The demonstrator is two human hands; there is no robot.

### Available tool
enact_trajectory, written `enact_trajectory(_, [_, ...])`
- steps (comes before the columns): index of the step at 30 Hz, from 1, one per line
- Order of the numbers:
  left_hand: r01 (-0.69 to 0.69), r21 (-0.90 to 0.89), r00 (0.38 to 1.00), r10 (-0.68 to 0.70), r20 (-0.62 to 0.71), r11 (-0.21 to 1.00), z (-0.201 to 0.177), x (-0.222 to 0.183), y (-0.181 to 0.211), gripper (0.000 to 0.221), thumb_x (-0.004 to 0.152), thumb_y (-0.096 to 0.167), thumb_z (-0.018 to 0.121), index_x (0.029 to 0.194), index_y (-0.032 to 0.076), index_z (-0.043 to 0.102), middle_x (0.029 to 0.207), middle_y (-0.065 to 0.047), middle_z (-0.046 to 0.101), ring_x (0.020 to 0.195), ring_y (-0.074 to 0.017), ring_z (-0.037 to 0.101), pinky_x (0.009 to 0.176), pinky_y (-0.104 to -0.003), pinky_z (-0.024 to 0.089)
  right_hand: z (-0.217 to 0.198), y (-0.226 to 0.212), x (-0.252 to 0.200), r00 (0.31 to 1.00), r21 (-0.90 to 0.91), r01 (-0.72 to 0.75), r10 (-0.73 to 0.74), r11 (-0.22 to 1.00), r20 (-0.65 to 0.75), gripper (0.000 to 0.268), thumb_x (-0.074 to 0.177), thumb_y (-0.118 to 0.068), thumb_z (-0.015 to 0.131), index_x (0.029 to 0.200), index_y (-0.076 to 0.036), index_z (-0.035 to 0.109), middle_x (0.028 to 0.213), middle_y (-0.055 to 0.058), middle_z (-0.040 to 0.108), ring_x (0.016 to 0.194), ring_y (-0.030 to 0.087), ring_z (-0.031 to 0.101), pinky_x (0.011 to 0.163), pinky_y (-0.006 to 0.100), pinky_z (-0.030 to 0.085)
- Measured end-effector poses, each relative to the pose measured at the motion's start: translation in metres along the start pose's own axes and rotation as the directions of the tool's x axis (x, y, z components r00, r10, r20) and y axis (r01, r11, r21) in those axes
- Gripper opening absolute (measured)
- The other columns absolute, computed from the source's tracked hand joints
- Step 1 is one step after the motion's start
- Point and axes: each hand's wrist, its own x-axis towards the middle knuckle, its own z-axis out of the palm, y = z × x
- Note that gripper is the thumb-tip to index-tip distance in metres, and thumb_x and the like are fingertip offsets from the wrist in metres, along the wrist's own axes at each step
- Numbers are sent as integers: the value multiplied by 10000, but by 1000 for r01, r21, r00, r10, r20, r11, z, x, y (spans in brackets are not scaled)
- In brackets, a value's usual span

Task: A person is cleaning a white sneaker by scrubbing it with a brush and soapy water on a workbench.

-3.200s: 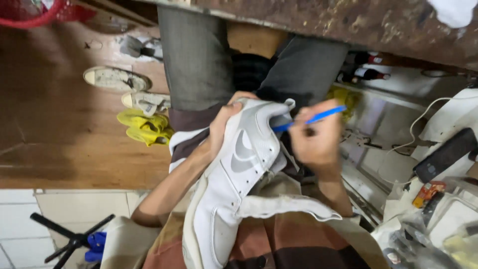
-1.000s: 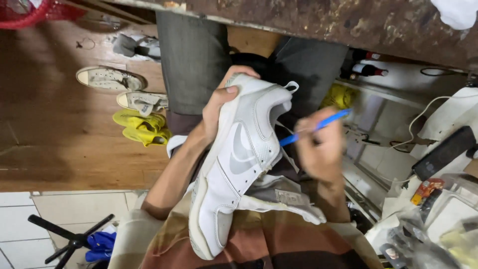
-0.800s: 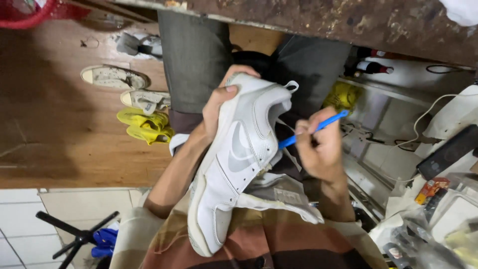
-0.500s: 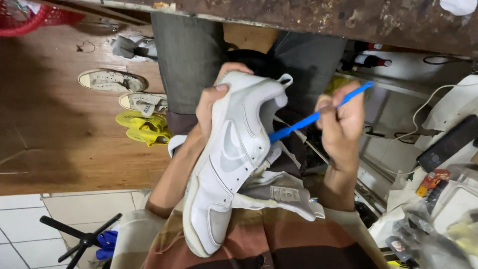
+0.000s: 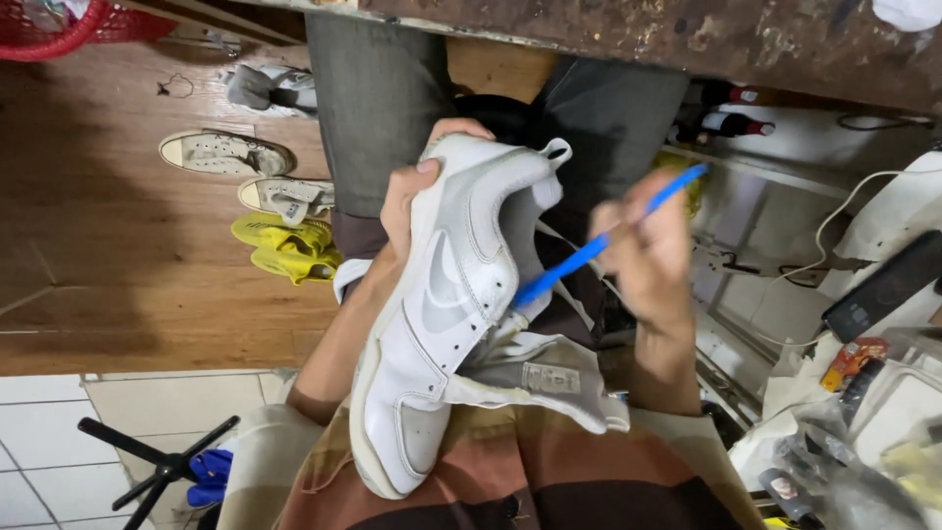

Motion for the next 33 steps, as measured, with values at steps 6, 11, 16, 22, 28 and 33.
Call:
enact_trajectory(6, [-15, -35, 1000, 16, 12, 999, -2, 1, -4, 518, 799, 412, 438, 1143, 27, 479, 840, -120, 523, 758, -182, 522, 761, -287, 394, 2, -3, 1, 1000, 56, 14, -14, 998, -8, 143, 926, -87, 457, 962, -137, 328, 521, -13, 353, 416, 75, 357, 383, 175, 278])
enact_trajectory(11, [-12, -68, 1000, 12, 7, 998, 4, 1, -5, 507, 803, 401, 437, 1144, 28, 481, 842, -118, 515, 759, -178, 522, 760, -282, 403, -10, 8, 4, 999, 153, -45, 42, 987, 19, 138, 912, -76, 457, 968, -140, 348, 556, -27, 335, 449, 52, 318, 388, 161, 253])
enact_trajectory(16, [-20, -117, 999, 17, -29, 993, 7, -1, -7, 488, 802, 382, 441, 1128, 21, 484, 825, -124, 515, 735, -186, 514, 732, -288, 390, -8, 4, 6, 999, 73, -38, 36, 997, 25, 148, 906, -72, 484, 948, -126, 352, 541, -3, 347, 423, 81, 336, 377, 178, 257])
enact_trajectory(22, [-12, -66, 999, 9, -48, 998, 9, -2, -7, 525, 788, 398, 443, 1133, 6, 494, 802, -127, 526, 723, -181, 524, 747, -271, 392, 9, -13, 9, 995, -44, -61, 64, 997, 70, 168, 907, 4, 446, 939, -111, 328, 549, -5, 335, 424, 77, 282, 385, 177, 232])
enact_trajectory(28, [-26, -65, 998, 22, -63, 998, 18, -5, 2, 521, 785, 404, 441, 1118, 8, 507, 788, -131, 523, 713, -190, 520, 735, -282, 394, 15, -19, 9, 997, -35, -71, 72, 997, 41, 181, 920, 17, 438, 945, -109, 310, 546, -13, 298, 421, 65, 259, 387, 169, 229])
enact_trajectory(33, [46, -126, 993, -59, -104, 991, 3, -7, -16, 525, 773, 389, 466, 1137, 12, 512, 865, -166, 547, 783, -241, 553, 809, -328, 411, 17, -5, 2, 996, -72, -50, 55, 996, 67, 165, 907, 2, 438, 934, -119, 330, 560, -27, 332, 435, 58, 293, 400, 167, 245])
